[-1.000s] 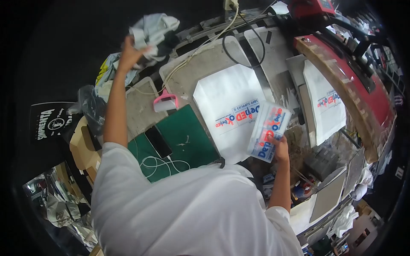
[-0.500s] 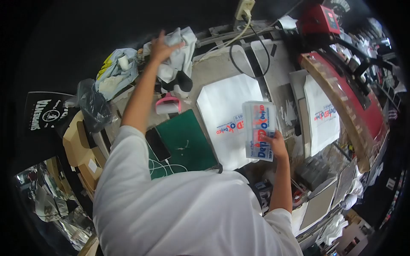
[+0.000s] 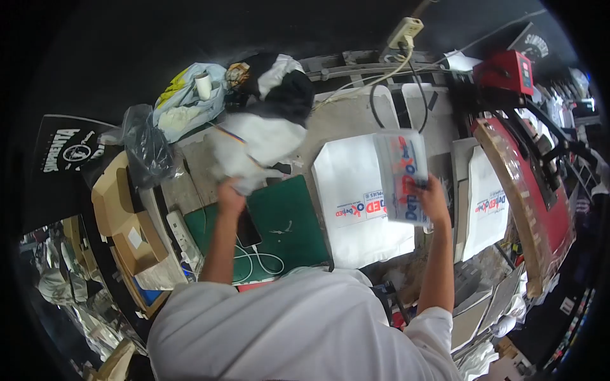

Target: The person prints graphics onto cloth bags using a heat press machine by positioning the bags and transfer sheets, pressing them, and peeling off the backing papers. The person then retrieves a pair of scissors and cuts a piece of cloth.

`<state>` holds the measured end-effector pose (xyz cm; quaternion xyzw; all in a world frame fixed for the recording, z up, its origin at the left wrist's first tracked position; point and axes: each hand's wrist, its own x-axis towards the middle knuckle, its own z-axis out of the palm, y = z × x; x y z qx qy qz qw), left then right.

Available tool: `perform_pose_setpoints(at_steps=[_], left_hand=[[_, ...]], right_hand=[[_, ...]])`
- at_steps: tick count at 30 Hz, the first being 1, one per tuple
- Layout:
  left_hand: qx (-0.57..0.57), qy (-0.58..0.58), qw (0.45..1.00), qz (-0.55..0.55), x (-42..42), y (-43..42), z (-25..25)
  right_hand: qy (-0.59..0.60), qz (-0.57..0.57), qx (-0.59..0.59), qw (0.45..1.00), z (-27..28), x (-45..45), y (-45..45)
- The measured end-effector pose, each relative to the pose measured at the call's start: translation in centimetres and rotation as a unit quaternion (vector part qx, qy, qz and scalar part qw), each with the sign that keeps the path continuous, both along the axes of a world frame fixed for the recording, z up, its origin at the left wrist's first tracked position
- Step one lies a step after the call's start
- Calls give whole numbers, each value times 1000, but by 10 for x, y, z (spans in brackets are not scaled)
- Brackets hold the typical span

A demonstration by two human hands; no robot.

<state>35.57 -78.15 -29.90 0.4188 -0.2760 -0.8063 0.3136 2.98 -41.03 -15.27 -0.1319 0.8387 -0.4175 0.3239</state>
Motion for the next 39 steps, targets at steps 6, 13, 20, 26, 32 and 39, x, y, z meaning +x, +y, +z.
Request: perform_pose_setpoints(at_steps=[6,13,20,26,32,39], left_hand=[[-519,-58,833,-183,-15,62,12],[-516,-160,802,-256,-49,52,69],[-552,-132,747,-345,-70,26,111],[-536,-119,714,-434,-56,-23,164],[-656,-124,685,-292,-172,-153,200],[-667,-221,712,8,-176,-161,162]], right_hand=[[165,135,-141,967,70,-55,-152],[265,299,-139,906,151,6,-349],[290,531,133,785,-90,-6,-428],[348,513,163,767,-85,-30,-436],[263,513,24,817,-37,-33,-436],[432,226,-43,872,-51,-88,-374]])
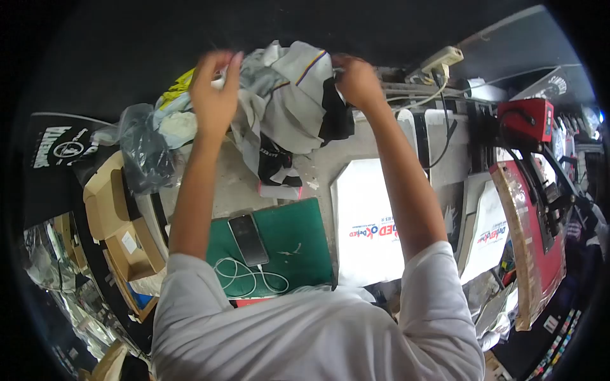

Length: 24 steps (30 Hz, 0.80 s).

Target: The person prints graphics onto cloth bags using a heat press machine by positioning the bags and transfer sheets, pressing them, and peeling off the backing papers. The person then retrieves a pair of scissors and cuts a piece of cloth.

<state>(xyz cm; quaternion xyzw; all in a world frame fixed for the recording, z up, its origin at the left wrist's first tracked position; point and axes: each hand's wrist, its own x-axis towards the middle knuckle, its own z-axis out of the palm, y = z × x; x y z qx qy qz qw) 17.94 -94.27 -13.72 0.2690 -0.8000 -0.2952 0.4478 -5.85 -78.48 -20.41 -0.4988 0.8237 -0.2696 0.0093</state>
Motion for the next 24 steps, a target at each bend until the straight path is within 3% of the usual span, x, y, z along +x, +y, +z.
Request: perform_pose_setpoints(at_steps=[2,3,5,9,10,13,16,19,21,23,24], left_hand=[[115,-72,987,-91,36,48,-39],[74,-164,974,-137,48,67,-66],[-35,-236,961,-140,47,86,-90],[-2,-280,958,-70,23,62,-125],[-19,-308,947,-88,19,55,-128],[-52,-315,939,-127,8,47,-129],[-128,-323,930,-119,-7,43,-130],[-126,-328,922,-163,-33,10,-124],[-91,-397,888,-214,-42,-17,-106],[13,-352,892,-284,-56,-50,-96],[119,-324,887,-306,-64,-63,-90]], right_hand=[[-24,-61,-136,989,41,41,39],[-1,-4,-215,977,31,61,48],[31,169,-45,984,43,112,53],[176,48,214,960,-57,82,43],[92,73,228,966,-46,71,41],[30,124,148,981,-58,51,38],[40,119,119,985,-55,48,32],[-6,131,109,985,-28,30,21],[-43,167,56,983,-20,4,7],[-87,122,148,978,16,-11,-8],[-131,68,121,982,17,-16,-16]])
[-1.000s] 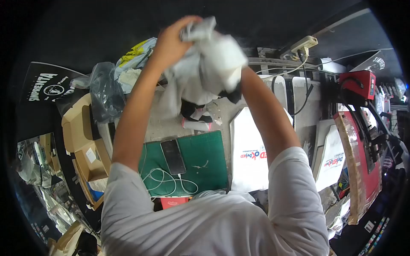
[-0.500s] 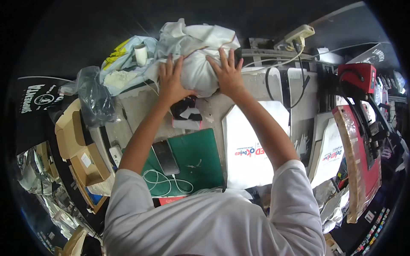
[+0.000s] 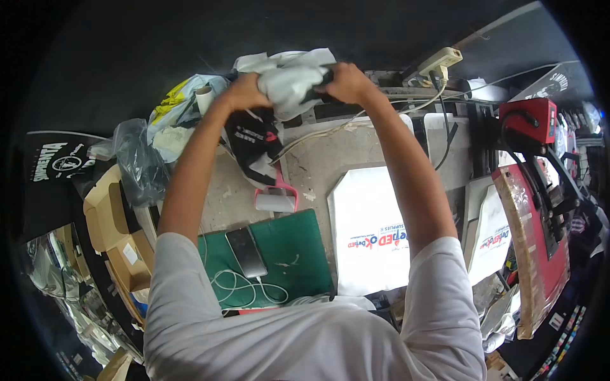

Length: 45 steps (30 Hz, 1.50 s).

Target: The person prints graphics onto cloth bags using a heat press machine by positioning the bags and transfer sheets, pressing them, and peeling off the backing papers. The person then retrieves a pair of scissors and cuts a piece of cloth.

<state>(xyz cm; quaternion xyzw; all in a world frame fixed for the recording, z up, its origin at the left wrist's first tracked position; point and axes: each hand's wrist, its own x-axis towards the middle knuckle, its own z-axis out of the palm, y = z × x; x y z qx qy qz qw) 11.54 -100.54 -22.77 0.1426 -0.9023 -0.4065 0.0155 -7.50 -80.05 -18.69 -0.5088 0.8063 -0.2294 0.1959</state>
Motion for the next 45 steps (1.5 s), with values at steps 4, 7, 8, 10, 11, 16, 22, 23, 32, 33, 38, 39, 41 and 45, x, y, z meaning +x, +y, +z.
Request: perform_pose_setpoints(at_steps=[4,7,8,10,11,16,22,23,32,33,38,39,41,45], left_hand=[[129,-160,978,35,-32,-38,-28],[107,-158,980,55,-34,-34,-39],[-8,-124,990,70,-30,-31,-36],[-102,-49,981,156,-1,18,41],[-154,173,939,252,15,35,23],[-277,82,926,242,89,147,-4],[-41,244,902,353,92,65,-28],[32,221,856,467,75,59,20],[-257,264,886,281,9,48,-59],[-227,239,893,307,7,51,-67],[-130,119,925,337,8,41,-63],[-147,106,923,340,4,40,-58],[-172,92,919,342,5,57,-43],[-329,87,913,226,16,74,-20]], right_hand=[[-26,-65,37,997,-35,-12,-17],[-33,-170,19,985,-57,-5,-22],[-32,-166,38,985,-57,-7,-24],[-18,-141,95,985,-62,-17,-28],[-22,-145,93,985,-65,-22,-29],[124,-36,97,987,-100,-38,-25],[195,34,177,964,-98,-64,-18],[192,36,181,964,-107,-72,-18],[16,-287,-24,958,-43,-1,-23],[123,-242,-162,949,-44,9,-23],[303,-22,-140,942,-39,74,-4],[297,-39,-91,950,-51,69,-2],[258,-55,-67,962,-77,51,-2],[75,-31,-44,996,-76,20,-4]])
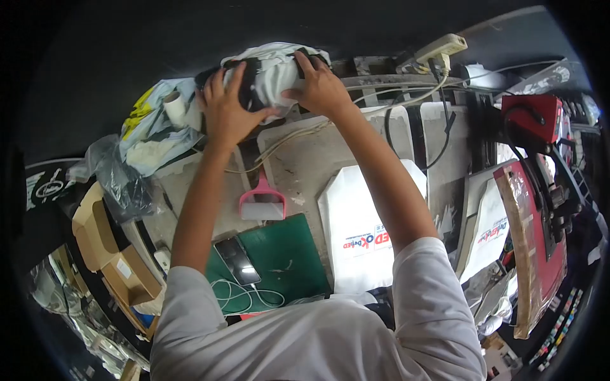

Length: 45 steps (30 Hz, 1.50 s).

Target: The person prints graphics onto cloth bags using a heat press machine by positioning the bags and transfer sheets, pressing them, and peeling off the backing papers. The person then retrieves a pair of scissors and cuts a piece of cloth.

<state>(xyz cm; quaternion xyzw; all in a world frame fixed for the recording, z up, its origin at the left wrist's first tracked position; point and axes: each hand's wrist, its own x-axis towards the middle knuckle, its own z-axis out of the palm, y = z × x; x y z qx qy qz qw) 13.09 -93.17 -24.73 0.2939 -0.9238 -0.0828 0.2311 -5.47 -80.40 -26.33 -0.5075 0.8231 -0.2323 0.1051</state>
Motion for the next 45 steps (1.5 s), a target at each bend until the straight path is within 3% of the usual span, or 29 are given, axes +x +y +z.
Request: perform_pose_setpoints(at_steps=[2,6,8,10,12,14,17,19,21,24,26,28,30,32,36,38,42,44,45], left_hand=[[54,-56,997,-12,-1,-15,-5],[171,32,974,-146,-9,-65,-43],[268,-5,953,-140,-13,-80,-49],[252,-30,959,-129,-9,-73,-38],[195,-133,968,-81,-16,-59,-16],[95,-163,982,20,-19,-21,9],[0,22,999,-23,-19,30,49],[35,62,994,-78,-21,34,24],[60,131,979,-141,-30,43,19],[-31,106,982,-155,-53,43,5],[-16,103,979,-175,-65,32,-32],[-91,46,992,-75,-73,44,-38],[-82,34,993,-74,-73,50,-24],[22,39,995,-94,-75,50,-5],[-14,165,975,-147,-45,56,43],[-18,159,981,-114,-26,52,42],[4,75,995,-66,-19,60,37],[-26,-56,998,-24,-29,67,39],[-19,-127,992,-7,-38,61,38]], right_hand=[[-5,-8,15,1000,-1,-10,-2],[-59,40,-10,997,-13,-36,-7],[-134,47,-20,990,-17,-43,-6],[-137,47,-39,989,-14,-41,-6],[-120,40,14,992,-9,-43,-4],[-90,49,25,994,-3,-39,-1],[-89,3,14,996,29,-14,23],[12,-36,-181,983,40,-7,50],[-49,-110,-241,963,63,12,89],[-145,-134,-168,966,49,33,164],[-192,-145,-130,962,48,62,213],[-226,-130,-104,960,56,79,251],[-262,-183,-94,943,60,99,286],[-279,-204,-81,935,49,113,313],[-345,-218,-50,911,46,136,344],[-353,-226,-43,907,48,149,352],[-352,-229,-38,907,53,161,360],[-330,-206,-25,921,54,165,364],[-373,-216,-40,901,54,168,363]])
